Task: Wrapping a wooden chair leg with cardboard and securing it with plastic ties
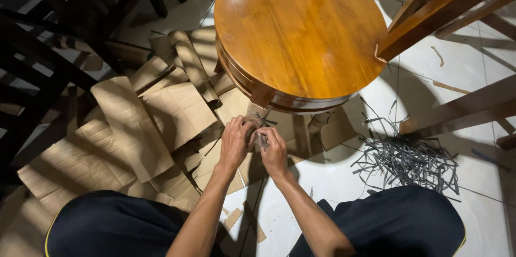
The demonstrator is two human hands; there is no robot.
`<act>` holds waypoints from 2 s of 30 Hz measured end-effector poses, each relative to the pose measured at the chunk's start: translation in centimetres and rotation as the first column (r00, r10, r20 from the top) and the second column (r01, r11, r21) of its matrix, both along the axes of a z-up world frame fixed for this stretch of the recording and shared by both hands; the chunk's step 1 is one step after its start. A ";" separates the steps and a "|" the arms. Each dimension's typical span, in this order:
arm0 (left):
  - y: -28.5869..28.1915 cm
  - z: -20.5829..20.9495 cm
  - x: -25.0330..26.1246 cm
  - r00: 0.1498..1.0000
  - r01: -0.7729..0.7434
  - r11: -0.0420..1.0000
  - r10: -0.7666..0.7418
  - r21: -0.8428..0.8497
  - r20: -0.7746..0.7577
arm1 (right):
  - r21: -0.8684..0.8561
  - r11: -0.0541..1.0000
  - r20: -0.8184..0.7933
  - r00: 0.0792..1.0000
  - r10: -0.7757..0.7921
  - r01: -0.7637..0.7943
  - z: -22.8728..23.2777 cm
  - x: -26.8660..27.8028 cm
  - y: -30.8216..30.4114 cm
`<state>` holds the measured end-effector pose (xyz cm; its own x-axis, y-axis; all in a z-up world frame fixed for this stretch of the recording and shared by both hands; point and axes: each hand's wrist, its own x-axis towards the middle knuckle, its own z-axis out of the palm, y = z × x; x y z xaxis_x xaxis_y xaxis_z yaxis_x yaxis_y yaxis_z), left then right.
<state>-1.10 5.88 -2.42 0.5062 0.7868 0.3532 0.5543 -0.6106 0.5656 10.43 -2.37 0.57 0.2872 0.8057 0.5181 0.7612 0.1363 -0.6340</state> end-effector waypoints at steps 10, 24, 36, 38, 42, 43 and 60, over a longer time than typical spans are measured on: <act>-1.3 1.1 0.4 0.997 -0.068 0.993 0.072 -0.101 0.035 | 0.091 0.989 0.077 0.990 -0.122 0.115 -2.7 0.7 0.9; 0.1 0.6 -0.4 0.994 0.029 0.952 0.004 -0.304 0.108 | 0.104 0.993 0.124 0.990 -0.061 0.048 -2.2 0.5 1.1; -0.7 1.1 -0.1 0.985 0.017 0.923 0.051 -0.385 0.168 | 0.100 0.981 0.042 0.984 -0.171 0.166 -4.0 0.6 1.2; -0.7 1.0 0.0 0.984 0.006 0.909 0.069 -0.417 0.165 | 0.109 0.981 0.028 0.986 -0.163 0.159 -3.9 0.4 1.2; -1.0 1.3 0.2 0.969 -0.052 0.828 0.177 -0.558 0.172 | 0.142 0.979 0.043 0.987 -0.152 0.144 -4.8 0.8 1.2; -0.8 1.3 0.2 0.969 -0.051 0.828 0.176 -0.559 0.172 | 0.141 0.979 0.044 0.987 -0.152 0.145 -4.2 0.6 1.2; 0.1 -1.8 0.6 0.746 -0.174 0.575 0.607 -0.799 0.274 | -0.058 0.962 -0.050 0.962 -0.269 0.266 -9.5 3.0 0.6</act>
<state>-0.52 5.96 -4.18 0.0139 0.9535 -0.3012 0.1567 0.2954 0.9424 13.44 -1.74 -8.94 0.5234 0.7202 0.4553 0.7280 -0.1004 -0.6781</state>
